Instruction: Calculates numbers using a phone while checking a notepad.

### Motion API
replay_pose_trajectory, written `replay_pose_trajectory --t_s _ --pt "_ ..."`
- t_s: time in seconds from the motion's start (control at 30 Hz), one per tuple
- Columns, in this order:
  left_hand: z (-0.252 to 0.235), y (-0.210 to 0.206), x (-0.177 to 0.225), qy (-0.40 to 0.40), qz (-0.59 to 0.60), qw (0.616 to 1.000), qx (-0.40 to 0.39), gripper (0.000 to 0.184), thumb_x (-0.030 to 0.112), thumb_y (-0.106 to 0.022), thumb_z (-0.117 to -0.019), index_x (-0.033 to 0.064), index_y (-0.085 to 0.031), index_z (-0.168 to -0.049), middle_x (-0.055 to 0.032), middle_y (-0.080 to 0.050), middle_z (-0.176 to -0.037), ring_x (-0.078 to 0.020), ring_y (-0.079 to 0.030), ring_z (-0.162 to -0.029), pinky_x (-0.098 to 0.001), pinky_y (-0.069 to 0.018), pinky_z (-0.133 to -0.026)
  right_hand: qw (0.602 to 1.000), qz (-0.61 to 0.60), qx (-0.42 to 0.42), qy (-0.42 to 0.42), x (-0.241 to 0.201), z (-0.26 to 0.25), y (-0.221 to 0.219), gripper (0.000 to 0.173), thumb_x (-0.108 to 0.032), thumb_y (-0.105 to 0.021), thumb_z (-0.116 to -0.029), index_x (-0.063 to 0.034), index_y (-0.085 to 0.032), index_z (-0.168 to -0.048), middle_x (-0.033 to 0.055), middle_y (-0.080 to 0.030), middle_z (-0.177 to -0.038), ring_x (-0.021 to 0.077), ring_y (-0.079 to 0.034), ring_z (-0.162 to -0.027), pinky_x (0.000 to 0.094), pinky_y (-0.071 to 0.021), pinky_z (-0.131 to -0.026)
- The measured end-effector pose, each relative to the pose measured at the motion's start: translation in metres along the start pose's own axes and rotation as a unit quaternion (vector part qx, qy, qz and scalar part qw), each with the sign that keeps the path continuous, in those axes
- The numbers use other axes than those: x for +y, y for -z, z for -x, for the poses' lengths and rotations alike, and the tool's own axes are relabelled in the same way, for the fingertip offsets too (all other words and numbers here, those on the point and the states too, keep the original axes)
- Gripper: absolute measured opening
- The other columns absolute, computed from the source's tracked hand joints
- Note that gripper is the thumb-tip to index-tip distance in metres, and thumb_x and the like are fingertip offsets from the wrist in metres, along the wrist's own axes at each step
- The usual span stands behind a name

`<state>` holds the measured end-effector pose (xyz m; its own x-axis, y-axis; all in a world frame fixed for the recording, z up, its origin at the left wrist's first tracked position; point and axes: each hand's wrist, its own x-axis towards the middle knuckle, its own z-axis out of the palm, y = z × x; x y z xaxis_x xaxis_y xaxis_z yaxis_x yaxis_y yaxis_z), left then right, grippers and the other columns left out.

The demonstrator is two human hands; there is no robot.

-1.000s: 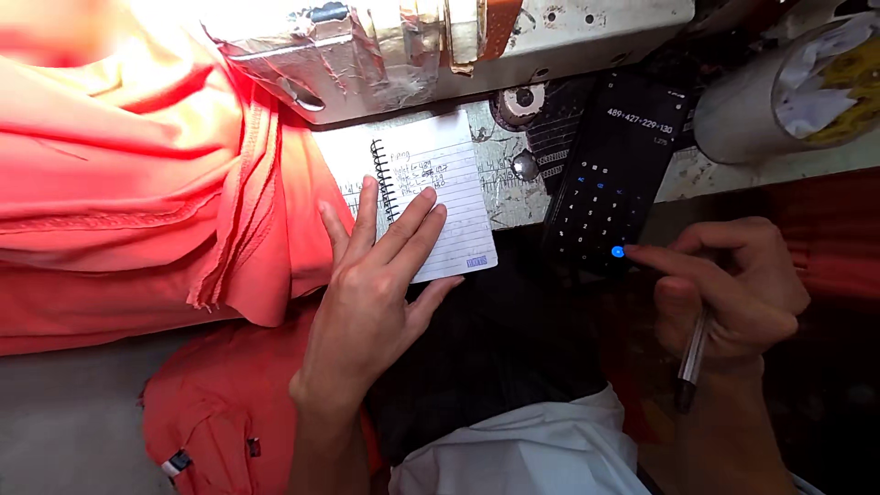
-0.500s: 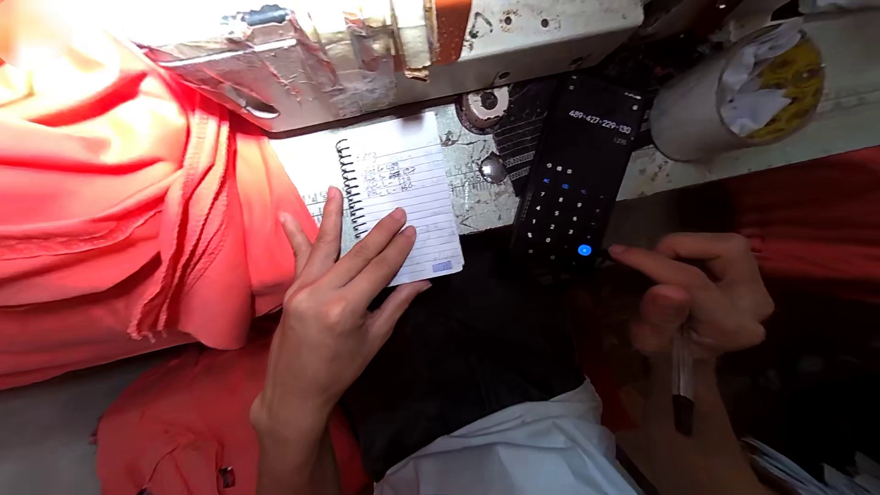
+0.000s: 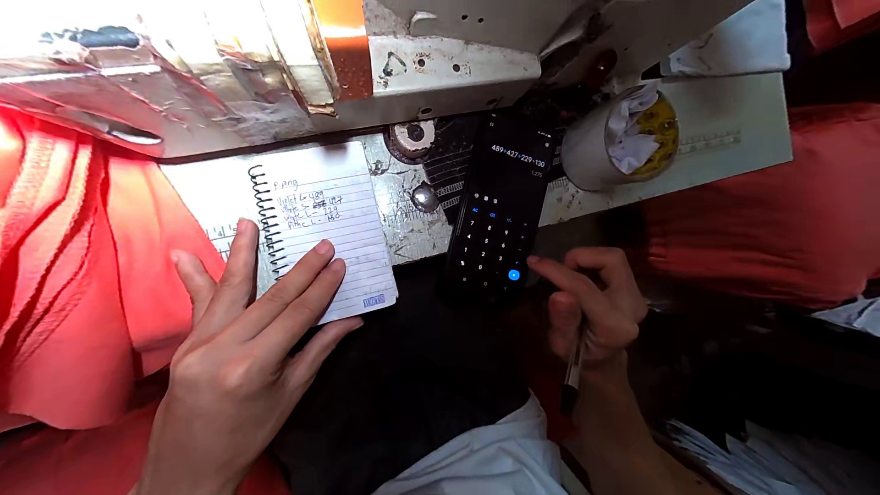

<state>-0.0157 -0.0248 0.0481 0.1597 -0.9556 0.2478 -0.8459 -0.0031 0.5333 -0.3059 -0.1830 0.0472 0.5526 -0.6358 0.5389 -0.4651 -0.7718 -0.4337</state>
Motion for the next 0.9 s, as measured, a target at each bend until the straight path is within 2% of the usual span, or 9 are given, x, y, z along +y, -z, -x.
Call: replay_pose_trajectory --t_s 0.1,0.2,0.3,0.4,0.5,0.73,0.8,0.9 --pt "0.001 -0.002 -0.001 -0.001 0.0 1.0 0.001 0.045 0.042 -0.068 -0.0972 0.0084 -0.073 -0.127 -0.0082 -0.065 -0.14 -0.0401 -0.036 -0.15 -0.0727 -0.0149 -0.119 1.0 0.0 -0.004 0.003 0.001 -0.001 -0.001 0.05 -0.043 -0.038 -0.1099 -0.0081 -0.075 -0.108 0.0058 -0.054 -0.089 0.0022 -0.051 -0.076 0.0107 -0.0417 -0.069" --pt "0.001 -0.003 0.0 0.003 -0.001 1.0 0.006 0.046 0.042 -0.068 -0.0966 0.0078 -0.074 -0.126 -0.0088 -0.066 -0.139 -0.0409 -0.036 -0.15 -0.0742 -0.0133 -0.119 1.0 0.002 -0.011 -0.001 0.002 -0.002 0.0 0.049 -0.043 -0.038 -0.1099 -0.0061 -0.071 -0.116 0.0069 -0.055 -0.095 0.0021 -0.054 -0.081 0.0107 -0.0447 -0.073" --pt "0.001 -0.002 0.0 0.007 -0.003 1.0 0.0 0.047 0.043 -0.067 -0.0974 0.0078 -0.073 -0.128 -0.0089 -0.065 -0.141 -0.0403 -0.035 -0.15 -0.0739 -0.0131 -0.119 1.0 -0.001 -0.022 -0.014 0.002 -0.003 -0.001 0.05 -0.042 -0.038 -0.1102 -0.0021 -0.065 -0.124 0.0119 -0.061 -0.11 0.0037 -0.057 -0.083 0.0126 -0.0466 -0.074" --pt "0.001 -0.003 0.0 0.01 0.002 1.0 -0.001 0.047 0.043 -0.066 -0.0976 0.008 -0.073 -0.128 -0.0088 -0.065 -0.141 -0.0409 -0.035 -0.15 -0.0745 -0.0138 -0.119 0.999 -0.011 -0.041 -0.025 0.003 -0.003 0.0 0.053 -0.043 -0.036 -0.1105 0.0 -0.063 -0.126 0.0167 -0.064 -0.129 0.0052 -0.061 -0.083 0.0151 -0.0484 -0.071" --pt "0.001 -0.002 0.0 0.01 0.002 1.0 -0.001 0.047 0.043 -0.067 -0.0975 0.0086 -0.072 -0.129 -0.0082 -0.064 -0.142 -0.0403 -0.035 -0.15 -0.0744 -0.0138 -0.119 0.998 -0.038 -0.051 -0.03 0.003 -0.001 0.001 0.054 -0.044 -0.036 -0.1107 -0.0004 -0.063 -0.128 0.0171 -0.063 -0.136 0.0035 -0.06 -0.079 0.0148 -0.0469 -0.068" --pt "0.0 -0.001 0.001 0.015 0.0 1.0 -0.008 0.048 0.044 -0.066 -0.0979 0.0086 -0.072 -0.13 -0.0076 -0.064 -0.143 -0.0401 -0.036 -0.15 -0.0738 -0.0126 -0.12 0.99 -0.071 -0.088 -0.083 0.001 0.006 0.002 0.059 -0.05 -0.034 -0.11 -0.0067 -0.055 -0.144 0.0126 -0.051 -0.154 -0.0022 -0.057 -0.075 0.0129 -0.0454 -0.065" --pt "-0.001 0.001 0.003 0.015 -0.003 1.0 -0.011 0.048 0.043 -0.065 -0.098 0.0083 -0.072 -0.129 -0.0077 -0.064 -0.143 -0.0399 -0.037 -0.15 -0.0732 -0.0115 -0.12 0.985 -0.073 -0.119 -0.1 -0.001 0.006 0.002 0.061 -0.052 -0.032 -0.1095 -0.0089 -0.051 -0.148 0.0128 -0.045 -0.159 -0.0015 -0.056 -0.072 0.0147 -0.0447 -0.062" --pt "-0.001 0.002 0.003 0.014 -0.003 1.0 -0.013 0.047 0.043 -0.066 -0.0981 0.0083 -0.072 -0.13 -0.0079 -0.064 -0.143 -0.0397 -0.037 -0.15 -0.0735 -0.0118 -0.12 0.983 -0.061 -0.144 -0.1 -0.002 0.004 0.002 0.063 -0.054 -0.032 -0.109 -0.0101 -0.05 -0.151 0.015 -0.043 -0.159 0.0015 -0.053 -0.065 0.0178 -0.0436 -0.057"
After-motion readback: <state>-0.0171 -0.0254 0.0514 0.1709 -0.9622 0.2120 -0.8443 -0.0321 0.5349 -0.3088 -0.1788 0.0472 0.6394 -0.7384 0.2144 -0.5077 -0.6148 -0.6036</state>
